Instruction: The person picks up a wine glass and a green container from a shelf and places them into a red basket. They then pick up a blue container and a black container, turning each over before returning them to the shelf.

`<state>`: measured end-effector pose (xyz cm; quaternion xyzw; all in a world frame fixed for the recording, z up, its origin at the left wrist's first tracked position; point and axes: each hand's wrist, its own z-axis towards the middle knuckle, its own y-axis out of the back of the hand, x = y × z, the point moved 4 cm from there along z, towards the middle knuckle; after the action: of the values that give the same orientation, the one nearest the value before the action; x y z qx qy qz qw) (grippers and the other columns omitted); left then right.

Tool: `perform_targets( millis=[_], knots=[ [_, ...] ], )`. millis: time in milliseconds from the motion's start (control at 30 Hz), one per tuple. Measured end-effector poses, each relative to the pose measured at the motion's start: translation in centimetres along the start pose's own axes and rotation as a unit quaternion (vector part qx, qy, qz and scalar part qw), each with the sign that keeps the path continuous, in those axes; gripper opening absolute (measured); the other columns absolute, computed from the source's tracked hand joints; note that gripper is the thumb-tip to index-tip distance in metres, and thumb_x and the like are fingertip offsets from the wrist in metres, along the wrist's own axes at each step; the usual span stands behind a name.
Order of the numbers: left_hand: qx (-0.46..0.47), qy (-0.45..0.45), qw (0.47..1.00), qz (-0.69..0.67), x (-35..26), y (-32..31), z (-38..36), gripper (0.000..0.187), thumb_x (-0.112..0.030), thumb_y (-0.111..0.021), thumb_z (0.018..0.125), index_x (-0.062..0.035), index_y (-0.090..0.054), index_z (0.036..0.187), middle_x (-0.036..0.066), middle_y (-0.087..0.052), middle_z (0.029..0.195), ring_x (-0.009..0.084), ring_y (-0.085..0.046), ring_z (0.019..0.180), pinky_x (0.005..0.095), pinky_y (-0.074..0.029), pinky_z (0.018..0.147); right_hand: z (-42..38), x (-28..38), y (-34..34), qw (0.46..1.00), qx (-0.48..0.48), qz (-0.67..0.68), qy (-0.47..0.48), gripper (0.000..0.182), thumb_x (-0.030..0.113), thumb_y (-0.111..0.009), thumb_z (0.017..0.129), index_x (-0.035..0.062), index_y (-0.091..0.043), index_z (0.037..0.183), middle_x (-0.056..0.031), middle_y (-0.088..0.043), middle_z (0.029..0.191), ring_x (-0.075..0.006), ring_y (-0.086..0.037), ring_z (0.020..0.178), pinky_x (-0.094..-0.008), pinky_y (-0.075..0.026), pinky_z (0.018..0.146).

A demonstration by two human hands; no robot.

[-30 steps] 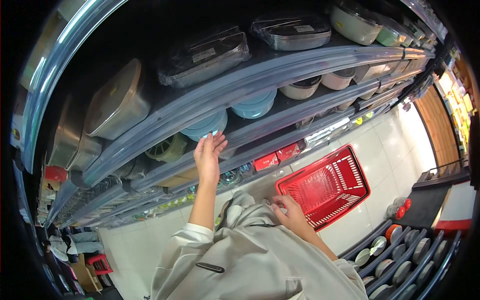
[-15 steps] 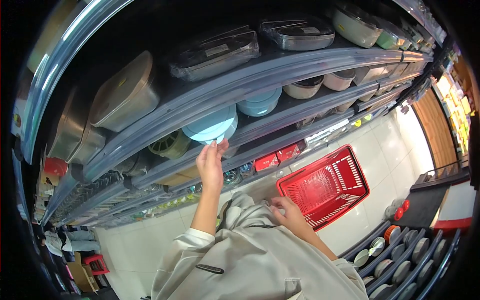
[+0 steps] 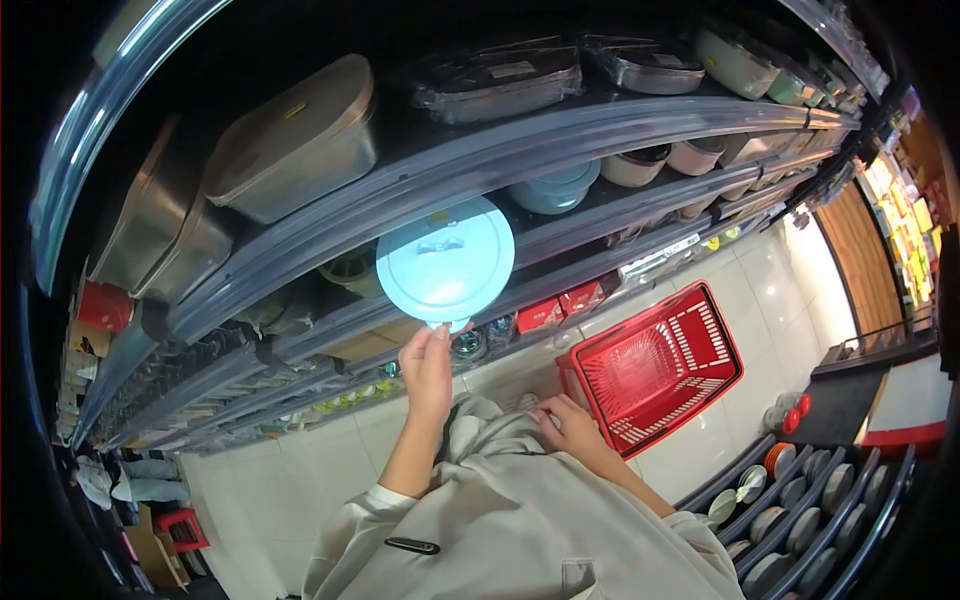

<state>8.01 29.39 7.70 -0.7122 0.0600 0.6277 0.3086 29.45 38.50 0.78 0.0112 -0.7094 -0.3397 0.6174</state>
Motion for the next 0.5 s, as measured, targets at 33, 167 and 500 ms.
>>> perform_targets(
  millis=[33,167,500],
  knots=[
    [0.004,0.002,1.000,0.000,0.1,0.8,-0.4,0.023,-0.010,-0.046,0.093,0.0067,-0.059,0.102,0.013,-0.062,0.100,0.0210,-0.059,0.091,0.0400,-0.046,0.089,-0.1,0.2,-0.8,1.000,-0.009,-0.001,0.011,0.014,0.012,-0.057,0.088,0.0012,-0.058,0.097,-0.0154,-0.059,0.093,-0.0324,-0.060,0.085,-0.0374,-0.048,0.075],
    [0.045,-0.018,0.997,-0.059,-0.7,3.7,-1.7,0.022,-0.009,-0.047,0.092,0.0059,-0.060,0.101,0.012,-0.063,0.100,0.0203,-0.059,0.090,0.0398,-0.046,0.088,-0.1,1.4,-4.0,0.998,-0.058,0.000,0.013,0.012,0.010,-0.057,0.088,0.0009,-0.057,0.095,-0.0159,-0.060,0.089,-0.0323,-0.060,0.084,-0.0370,-0.048,0.075],
    [0.081,0.032,0.996,0.021,-2.6,15.9,-4.2,0.018,-0.009,-0.052,0.089,0.0026,-0.063,0.096,0.002,-0.063,0.085,0.0082,-0.055,0.078,0.0233,-0.042,0.072,0.9,8.7,-13.6,0.975,-0.106,0.153,-0.119,0.019,0.016,-0.046,0.096,-0.0007,-0.054,0.099,-0.0100,-0.062,0.083,-0.0171,-0.059,0.078,-0.0295,-0.046,0.071]
  ],
)
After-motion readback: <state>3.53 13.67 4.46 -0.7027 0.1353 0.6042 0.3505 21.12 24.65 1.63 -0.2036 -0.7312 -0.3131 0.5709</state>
